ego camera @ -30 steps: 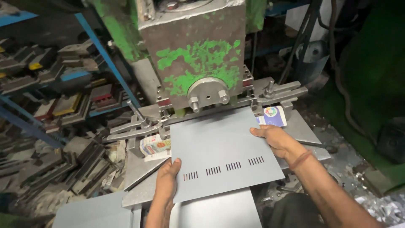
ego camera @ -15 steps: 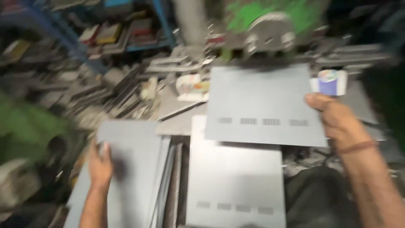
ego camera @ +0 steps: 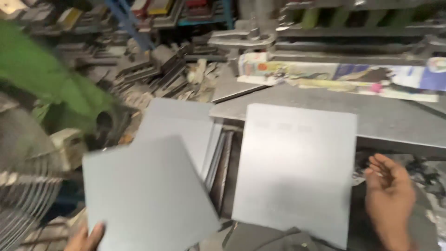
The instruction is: Stamping vents into metal plates using an industrial press machine.
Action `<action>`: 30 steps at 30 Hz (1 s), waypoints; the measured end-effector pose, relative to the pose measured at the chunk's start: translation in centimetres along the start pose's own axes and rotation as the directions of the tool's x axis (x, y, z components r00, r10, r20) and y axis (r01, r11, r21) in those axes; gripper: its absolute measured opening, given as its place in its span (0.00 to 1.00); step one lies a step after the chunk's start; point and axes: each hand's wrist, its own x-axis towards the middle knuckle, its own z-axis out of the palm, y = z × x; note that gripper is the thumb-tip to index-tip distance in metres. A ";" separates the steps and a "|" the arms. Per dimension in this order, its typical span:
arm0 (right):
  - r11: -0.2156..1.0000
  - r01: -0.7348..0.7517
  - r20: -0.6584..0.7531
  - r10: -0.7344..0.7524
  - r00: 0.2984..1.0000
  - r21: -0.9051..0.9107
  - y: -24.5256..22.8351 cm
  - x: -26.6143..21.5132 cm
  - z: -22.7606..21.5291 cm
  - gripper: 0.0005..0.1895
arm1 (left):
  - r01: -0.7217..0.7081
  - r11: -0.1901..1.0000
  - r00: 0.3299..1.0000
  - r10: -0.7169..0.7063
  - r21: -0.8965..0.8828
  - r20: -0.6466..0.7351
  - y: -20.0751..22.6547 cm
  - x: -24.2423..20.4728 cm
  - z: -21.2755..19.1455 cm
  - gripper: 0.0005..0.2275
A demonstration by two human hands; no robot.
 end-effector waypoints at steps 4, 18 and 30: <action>0.977 -0.201 0.391 0.156 0.907 0.077 -5.2 1.1 1.6 0.16 | 0.020 0.945 0.996 0.008 -0.326 0.084 17.6 2.2 2.2 0.13; 0.722 -0.561 0.237 0.510 0.827 0.405 -0.1 13.0 -3.2 0.05 | 0.293 0.552 0.686 0.447 -0.781 0.574 46.0 -1.1 29.6 0.09; 0.677 -0.606 0.298 0.529 0.795 0.416 -2.2 15.7 -3.1 0.13 | 0.343 0.595 0.746 0.298 -0.727 0.595 47.5 1.0 32.6 0.07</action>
